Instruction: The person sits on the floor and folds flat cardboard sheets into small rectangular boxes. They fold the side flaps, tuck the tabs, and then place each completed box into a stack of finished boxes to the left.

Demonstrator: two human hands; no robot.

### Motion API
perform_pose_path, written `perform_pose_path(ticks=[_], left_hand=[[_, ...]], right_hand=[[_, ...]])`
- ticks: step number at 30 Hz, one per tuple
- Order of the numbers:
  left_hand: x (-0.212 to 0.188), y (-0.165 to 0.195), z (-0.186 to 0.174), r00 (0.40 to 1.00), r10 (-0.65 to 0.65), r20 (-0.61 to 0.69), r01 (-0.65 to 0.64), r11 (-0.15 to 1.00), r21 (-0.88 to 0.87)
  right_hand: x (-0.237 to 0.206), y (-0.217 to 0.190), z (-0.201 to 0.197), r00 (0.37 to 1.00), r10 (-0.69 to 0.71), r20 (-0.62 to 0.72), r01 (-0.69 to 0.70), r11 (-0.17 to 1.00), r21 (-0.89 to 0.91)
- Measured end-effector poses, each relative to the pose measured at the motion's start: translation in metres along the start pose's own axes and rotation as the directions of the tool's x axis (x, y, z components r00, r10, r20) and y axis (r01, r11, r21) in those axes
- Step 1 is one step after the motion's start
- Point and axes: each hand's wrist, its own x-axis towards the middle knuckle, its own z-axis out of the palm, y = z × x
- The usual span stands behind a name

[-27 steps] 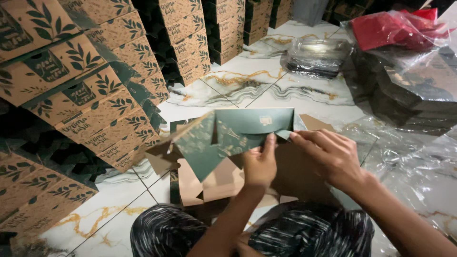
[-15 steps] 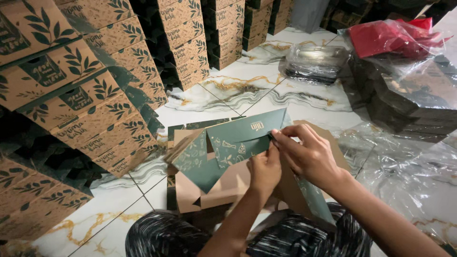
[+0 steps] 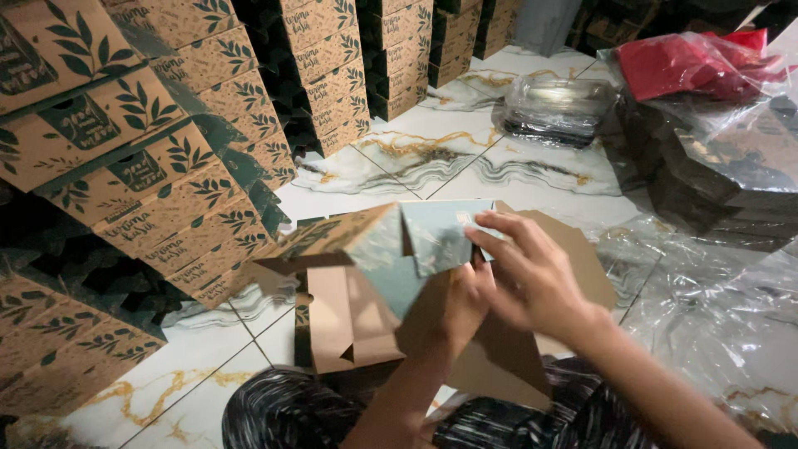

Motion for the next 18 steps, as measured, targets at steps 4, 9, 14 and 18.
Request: perform_pose_path(ticks=[4, 9, 14, 18], left_hand=[[0.003, -0.015, 0.027, 0.908, 0.407, -0.097, -0.249, 0.34, -0.907], [0.013, -0.021, 0.031, 0.922, 0.233, -0.309, -0.387, 0.583, -0.714], [0.016, -0.033, -0.006, 0.713, 0.384, -0.587, -0.264, 0.922, 0.283], [0.022, -0.043, -0.02, 0.79, 0.021, -0.612, -0.338, 0.849, -0.407]], right_hand=[[0.025, -0.034, 0.011, 0.986, -0.154, -0.06, 0.151, 0.987, -0.051], [0.05, -0.032, 0.006, 0.999, -0.045, 0.021, 0.045, 0.999, -0.001], [0.045, -0.014, 0.008, 0.992, 0.099, 0.077, -0.101, 0.995, 0.018], [0.021, -0.011, 0.035, 0.993, 0.116, -0.014, -0.115, 0.991, 0.074]])
